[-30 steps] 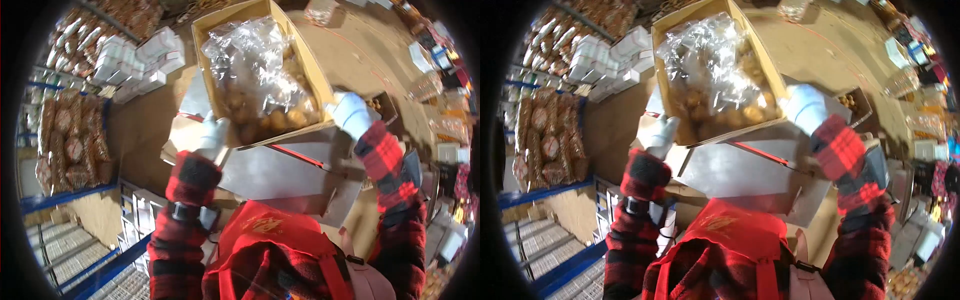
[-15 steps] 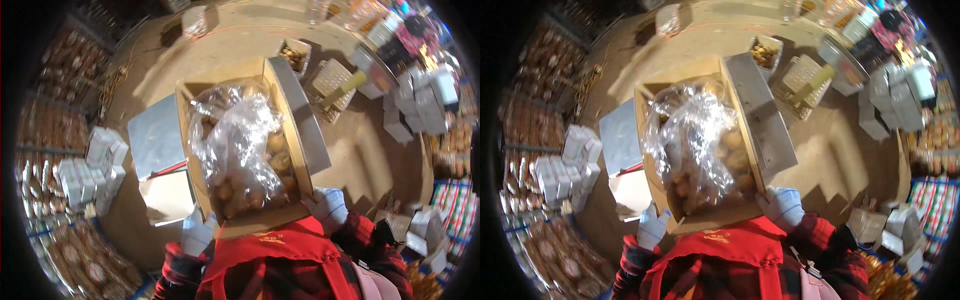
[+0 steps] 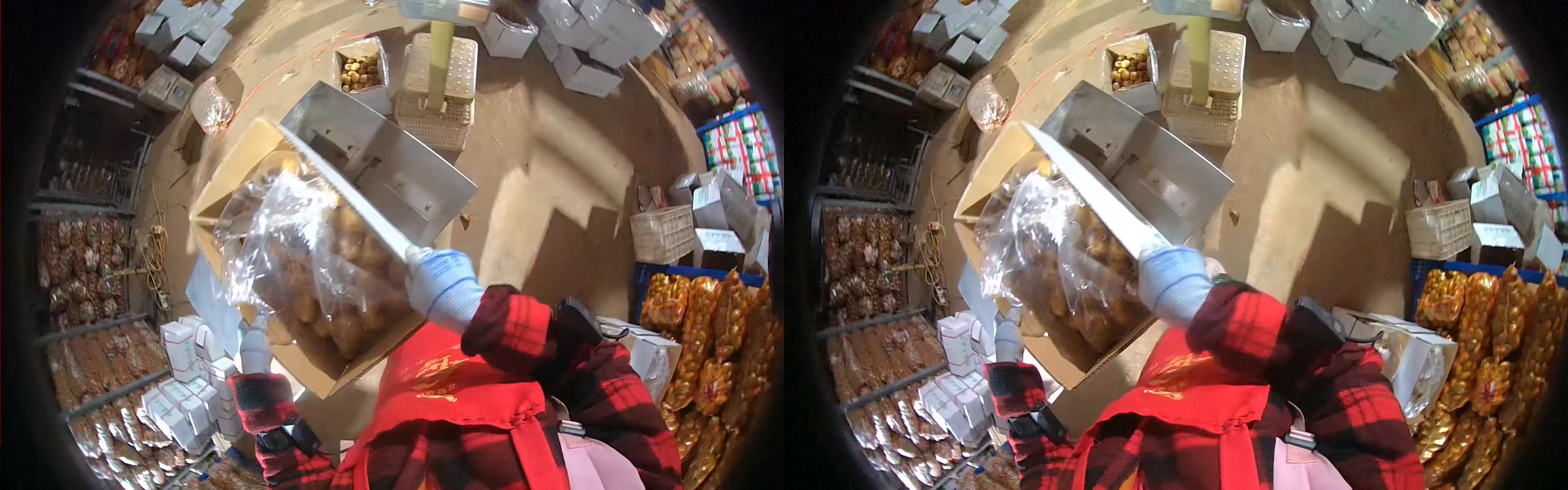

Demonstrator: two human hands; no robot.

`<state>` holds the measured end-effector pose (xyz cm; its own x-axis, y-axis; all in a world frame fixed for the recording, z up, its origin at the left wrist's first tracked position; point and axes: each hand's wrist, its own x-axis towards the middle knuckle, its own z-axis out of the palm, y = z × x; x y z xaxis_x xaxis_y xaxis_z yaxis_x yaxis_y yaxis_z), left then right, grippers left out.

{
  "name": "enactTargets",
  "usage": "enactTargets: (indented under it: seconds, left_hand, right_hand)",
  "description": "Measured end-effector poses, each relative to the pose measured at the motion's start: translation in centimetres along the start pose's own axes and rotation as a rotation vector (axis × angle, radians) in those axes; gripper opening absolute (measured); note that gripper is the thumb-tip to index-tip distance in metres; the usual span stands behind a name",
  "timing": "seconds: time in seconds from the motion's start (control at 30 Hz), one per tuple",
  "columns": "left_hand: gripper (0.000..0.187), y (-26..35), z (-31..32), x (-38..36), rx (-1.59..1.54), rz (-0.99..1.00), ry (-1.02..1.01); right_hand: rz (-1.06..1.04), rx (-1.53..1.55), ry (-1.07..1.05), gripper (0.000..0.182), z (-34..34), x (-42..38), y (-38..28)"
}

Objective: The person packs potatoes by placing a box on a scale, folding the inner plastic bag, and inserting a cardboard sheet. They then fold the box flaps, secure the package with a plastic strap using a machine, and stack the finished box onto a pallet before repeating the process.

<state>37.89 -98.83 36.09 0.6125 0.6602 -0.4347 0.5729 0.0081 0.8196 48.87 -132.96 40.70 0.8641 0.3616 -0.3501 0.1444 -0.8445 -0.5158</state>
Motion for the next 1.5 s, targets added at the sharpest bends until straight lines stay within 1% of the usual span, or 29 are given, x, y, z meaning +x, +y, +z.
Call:
enactTargets:
  seconds: [0.03, 0.07, 0.17, 0.3, 0.33, 0.37, 0.43, 0.53, 0.57, 0.63, 0.67, 0.7, 0.77, 0.8, 0.83, 0.87, 0.9, 0.93, 0.97, 1.0, 1.03, 1.07, 1.13, 1.2, 1.23, 1.3, 1.33, 1.4, 1.5]
  left_hand:
    - [0.053, 0.7, 0.2, -0.6, -0.039, -0.012, -0.022]
    - [0.054, 0.4, -0.2, -0.4, -0.055, -0.022, -0.018]
    - [0.061, 0.2, -0.5, 0.3, -0.035, -0.036, 0.033]
    - [0.068, -3.3, -2.0, 2.0, 0.264, 0.294, 0.104]
    - [0.066, -1.2, -0.2, 0.0, 0.227, 0.194, 0.093]
    - [0.065, 0.8, 1.6, -2.4, 0.191, 0.096, 0.082]
    - [0.058, 2.0, 2.8, -3.7, 0.172, -0.032, 0.079]
    - [0.045, -3.4, 0.8, -4.0, 0.213, -0.143, 0.118]
    - [0.046, -7.3, -1.5, -3.2, -0.039, -0.085, 0.103]
    - [0.052, -10.1, -0.9, -3.1, -0.065, 0.092, 0.149]
    - [0.059, -8.7, 0.1, -3.9, 0.070, 0.223, 0.190]
    - [0.066, -7.2, 1.1, -4.7, 0.208, 0.348, 0.248]
    - [0.078, 4.1, 5.9, -8.2, 0.822, 0.651, 0.439]
    - [0.079, 7.6, 7.5, -9.7, 1.156, 0.775, 0.569]
    - [0.075, 4.1, 7.6, -8.4, 1.205, 0.743, 0.386]
    - [0.065, 3.4, 8.9, -8.1, 1.321, 0.652, 0.122]
    - [0.056, 4.2, 10.4, -8.3, 1.397, 0.552, -0.154]
    - [0.042, 5.0, 13.3, -8.7, 1.505, 0.383, -0.519]
    - [0.036, 2.3, 14.8, -9.6, 1.085, 0.533, -0.485]
    - [0.036, 4.9, 17.1, -11.1, 1.392, 0.652, -0.330]
    - [0.036, 6.1, 16.2, -12.0, 1.406, 0.759, -0.248]
    - [0.037, 7.2, 15.4, -12.8, 1.418, 0.863, -0.157]
    - [0.037, 6.1, 12.1, -13.8, 0.820, 1.084, -0.100]
    - [0.037, 7.3, 5.0, -14.0, 0.603, 0.973, -0.150]
    - [0.038, 5.1, 1.7, -13.1, 0.404, 0.719, -0.038]
    - [0.041, -2.0, -5.3, -10.5, 0.428, 0.513, 0.526]
    - [0.040, -6.2, -9.2, -8.5, 0.555, 0.471, 0.759]
    - [0.041, -16.1, -15.6, -6.7, 0.890, 0.245, 0.900]
    - [0.048, -17.8, -16.2, -6.3, 0.610, -0.105, 0.869]
  right_hand:
    - [-0.082, -0.014, 0.076, 0.016, -0.1, -0.3, -0.1]
    - [-0.070, -0.102, 0.030, 0.017, -0.8, -0.7, -0.6]
    - [-0.094, -0.013, -0.029, 0.018, -0.5, -0.1, 0.8]
    - [-0.189, 0.093, -0.115, 0.017, -2.3, 1.1, 3.4]
    - [-0.192, 0.127, -0.121, 0.018, -2.3, 1.5, 4.1]
    - [-0.248, 0.108, -0.016, 0.018, -1.4, 1.4, 4.6]
    - [-0.237, 0.077, -0.054, 0.017, -1.7, 0.9, 5.0]
    - [-0.202, 0.070, -0.120, 0.015, -2.2, -0.4, 5.8]
    - [-0.200, 0.071, -0.114, 0.015, -2.1, -0.7, 6.2]
    - [-0.228, 0.034, -0.043, 0.017, -1.6, -1.0, 6.9]
    - [-0.180, 0.071, -0.185, 0.024, -3.1, -0.8, 6.4]
    - [-0.261, 0.107, -0.149, 0.035, -3.8, -0.7, 6.2]
    - [-0.414, 0.127, -0.039, 0.058, -4.4, 0.3, 5.8]
    - [-0.486, 0.107, 0.029, 0.072, -4.5, 1.0, 5.2]
    - [-0.501, 0.008, 0.060, 0.083, -5.5, 1.7, 3.7]
    - [-0.605, -0.072, 0.118, 0.090, -6.5, 2.7, 2.0]
    - [-0.720, -0.162, 0.129, 0.084, -6.5, 4.1, 0.4]
    - [-0.841, -0.252, 0.141, 0.078, -6.2, 5.3, -1.2]
    - [-0.899, -0.409, 0.140, 0.076, -4.9, 6.2, -2.6]
    - [-0.962, -0.561, 0.148, 0.073, -2.9, 7.2, -4.1]
    - [-1.036, -0.621, 0.065, 0.064, -1.2, 8.6, -5.4]
    - [-1.063, -0.615, -0.171, 0.054, -1.2, 9.1, -7.0]
    - [-1.001, -0.739, -0.374, 0.051, 2.9, 12.6, -7.1]
    - [-0.984, -1.128, -0.502, 0.043, 3.7, 12.8, -7.8]
    - [-0.905, -1.260, -0.541, 0.040, 5.0, 13.9, -6.8]
    - [-1.071, -1.109, -0.336, 0.030, 5.8, 14.7, -4.4]
    - [-1.121, -1.057, -0.295, 0.027, 5.9, 15.0, -4.0]
    - [-1.131, -1.015, -0.292, 0.024, 6.2, 15.8, -3.7]
    - [-1.104, -1.054, -0.268, 0.022, 7.2, 17.6, -2.2]
